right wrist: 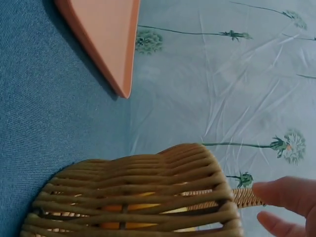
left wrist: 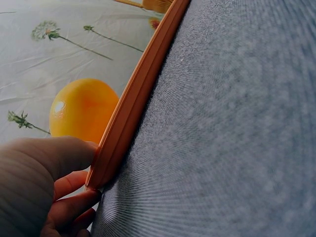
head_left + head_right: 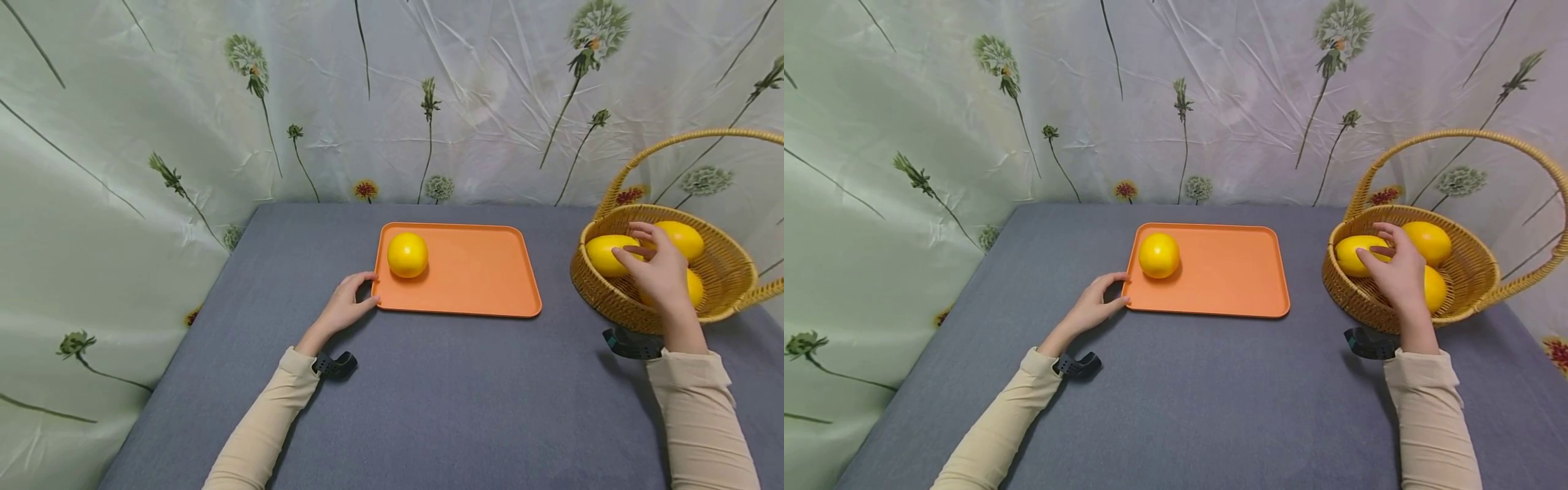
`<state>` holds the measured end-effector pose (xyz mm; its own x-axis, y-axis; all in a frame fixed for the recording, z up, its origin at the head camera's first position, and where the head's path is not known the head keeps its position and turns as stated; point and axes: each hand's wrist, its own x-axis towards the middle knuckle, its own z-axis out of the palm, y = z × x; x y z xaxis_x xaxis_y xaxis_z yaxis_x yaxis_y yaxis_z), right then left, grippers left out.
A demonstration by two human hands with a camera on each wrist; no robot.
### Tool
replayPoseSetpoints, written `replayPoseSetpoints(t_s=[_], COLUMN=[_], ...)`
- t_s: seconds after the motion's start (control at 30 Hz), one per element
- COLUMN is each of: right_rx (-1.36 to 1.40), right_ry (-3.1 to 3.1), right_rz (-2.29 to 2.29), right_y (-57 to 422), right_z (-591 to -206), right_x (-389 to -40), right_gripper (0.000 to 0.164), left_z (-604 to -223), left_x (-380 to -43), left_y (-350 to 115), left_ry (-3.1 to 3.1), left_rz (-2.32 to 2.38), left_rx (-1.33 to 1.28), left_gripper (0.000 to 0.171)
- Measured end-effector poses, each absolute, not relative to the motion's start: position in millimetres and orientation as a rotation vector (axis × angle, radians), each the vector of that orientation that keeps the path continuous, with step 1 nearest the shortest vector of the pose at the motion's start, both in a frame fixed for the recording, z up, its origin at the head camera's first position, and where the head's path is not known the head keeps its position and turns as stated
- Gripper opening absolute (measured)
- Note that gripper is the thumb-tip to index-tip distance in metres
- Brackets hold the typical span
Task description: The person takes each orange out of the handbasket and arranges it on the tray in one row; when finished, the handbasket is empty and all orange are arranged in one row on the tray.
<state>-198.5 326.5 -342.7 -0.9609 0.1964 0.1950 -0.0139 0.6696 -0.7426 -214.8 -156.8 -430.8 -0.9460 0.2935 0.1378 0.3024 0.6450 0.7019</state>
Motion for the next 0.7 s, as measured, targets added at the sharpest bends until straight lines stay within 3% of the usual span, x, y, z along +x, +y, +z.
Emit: replayPoseSetpoints(t_s=[0.4, 0.7], right_rx=[-0.187, -0.138], right_ry=[-2.763, -3.028], right_rz=[0.849, 0.911], right_y=[333.9, 337.1], right_z=[-345.1, -346.2], right_x=[-200.0, -205.9], right_gripper=[0.064, 0.079], left_z=[-430.4, -432.0], left_x=[-214.9, -213.9], left_y=[-156.2, -156.4], left_ry=[-2.830, -2.816], left_rz=[-1.210, -1.217], left_rx=[-0.532, -0.537], left_gripper=[0.045, 0.044])
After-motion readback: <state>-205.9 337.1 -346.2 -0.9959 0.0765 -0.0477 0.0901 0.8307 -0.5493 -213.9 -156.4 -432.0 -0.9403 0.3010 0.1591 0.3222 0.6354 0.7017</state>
